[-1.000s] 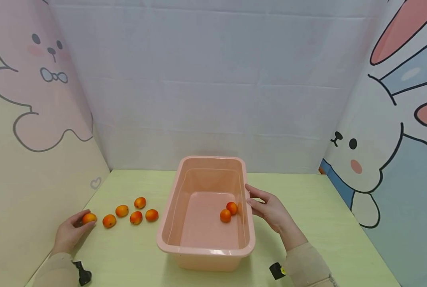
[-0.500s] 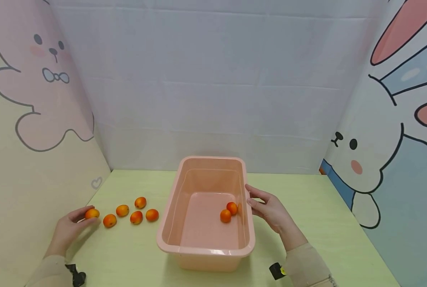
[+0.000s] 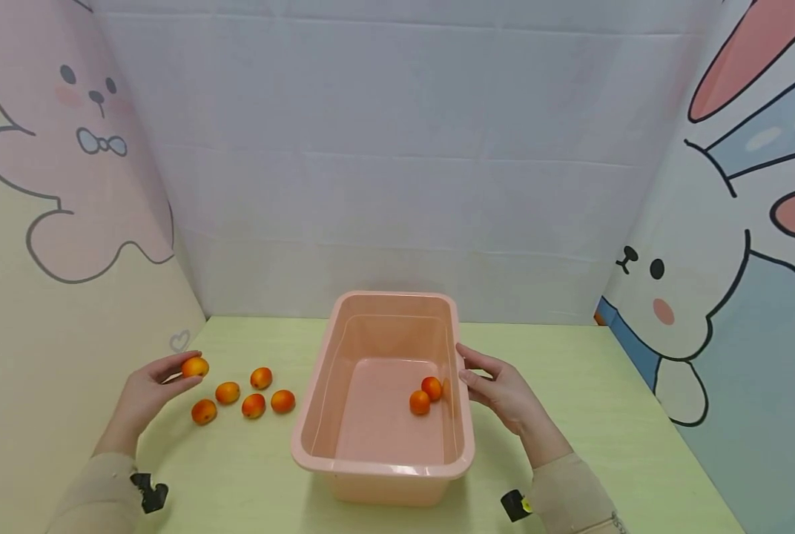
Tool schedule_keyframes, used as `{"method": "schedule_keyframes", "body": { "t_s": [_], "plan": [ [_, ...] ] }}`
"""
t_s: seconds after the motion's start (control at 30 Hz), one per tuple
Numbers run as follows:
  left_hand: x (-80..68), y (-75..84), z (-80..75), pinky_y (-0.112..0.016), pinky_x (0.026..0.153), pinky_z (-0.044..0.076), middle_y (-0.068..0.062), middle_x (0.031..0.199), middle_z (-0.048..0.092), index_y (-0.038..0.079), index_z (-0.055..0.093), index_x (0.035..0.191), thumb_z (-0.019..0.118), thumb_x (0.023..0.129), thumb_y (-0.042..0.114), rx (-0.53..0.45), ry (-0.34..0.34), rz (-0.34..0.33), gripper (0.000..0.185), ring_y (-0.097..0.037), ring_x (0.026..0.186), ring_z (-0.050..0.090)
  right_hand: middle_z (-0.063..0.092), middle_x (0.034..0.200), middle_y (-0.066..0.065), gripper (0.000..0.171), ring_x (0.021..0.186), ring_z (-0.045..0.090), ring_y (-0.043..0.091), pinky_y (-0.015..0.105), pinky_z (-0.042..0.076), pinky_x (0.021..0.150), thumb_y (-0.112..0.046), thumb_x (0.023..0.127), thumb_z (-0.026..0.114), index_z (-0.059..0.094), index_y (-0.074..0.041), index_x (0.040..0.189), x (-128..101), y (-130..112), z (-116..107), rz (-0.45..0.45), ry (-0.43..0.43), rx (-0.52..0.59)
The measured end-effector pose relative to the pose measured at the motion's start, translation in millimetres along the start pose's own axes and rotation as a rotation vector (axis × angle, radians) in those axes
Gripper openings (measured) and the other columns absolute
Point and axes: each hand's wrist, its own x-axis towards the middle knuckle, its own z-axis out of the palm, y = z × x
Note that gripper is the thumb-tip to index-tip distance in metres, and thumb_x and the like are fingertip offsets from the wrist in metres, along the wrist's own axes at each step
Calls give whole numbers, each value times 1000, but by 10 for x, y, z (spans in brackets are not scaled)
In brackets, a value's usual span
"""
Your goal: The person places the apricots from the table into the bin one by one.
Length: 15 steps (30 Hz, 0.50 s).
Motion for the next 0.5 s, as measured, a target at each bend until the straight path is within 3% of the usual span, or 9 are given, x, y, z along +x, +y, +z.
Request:
{"method": "schedule_keyframes", "body": {
  "t_s": [0.17, 0.33, 0.5],
  "plan": [
    [100, 196, 107, -13, 82, 51, 5, 121, 63, 1, 59, 135, 78, 88, 24, -24, -42, 52, 56, 5, 98, 61, 41, 139, 30, 62, 108, 62, 8, 32, 52, 93, -15, 101, 59, 29, 0, 153, 3, 4, -4, -2, -5, -2],
    [201, 388, 255, -16, 84, 51, 4, 123, 63, 0, 60, 134, 77, 88, 19, -102, -70, 98, 53, -2, 102, 63, 41, 137, 30, 62, 107, 63, 8, 31, 52, 92, -14, 101, 58, 28, 0, 153, 13, 8, -9, -10, -12, -5],
    [291, 600, 417, -18, 85, 52, -5, 124, 63, -1, 60, 134, 77, 88, 16, -137, -115, 104, 52, -4, 103, 63, 44, 133, 28, 62, 106, 63, 9, 31, 52, 92, -14, 100, 59, 28, 0, 152, 18, 5, -5, -4, -9, 3]
  ]
}}
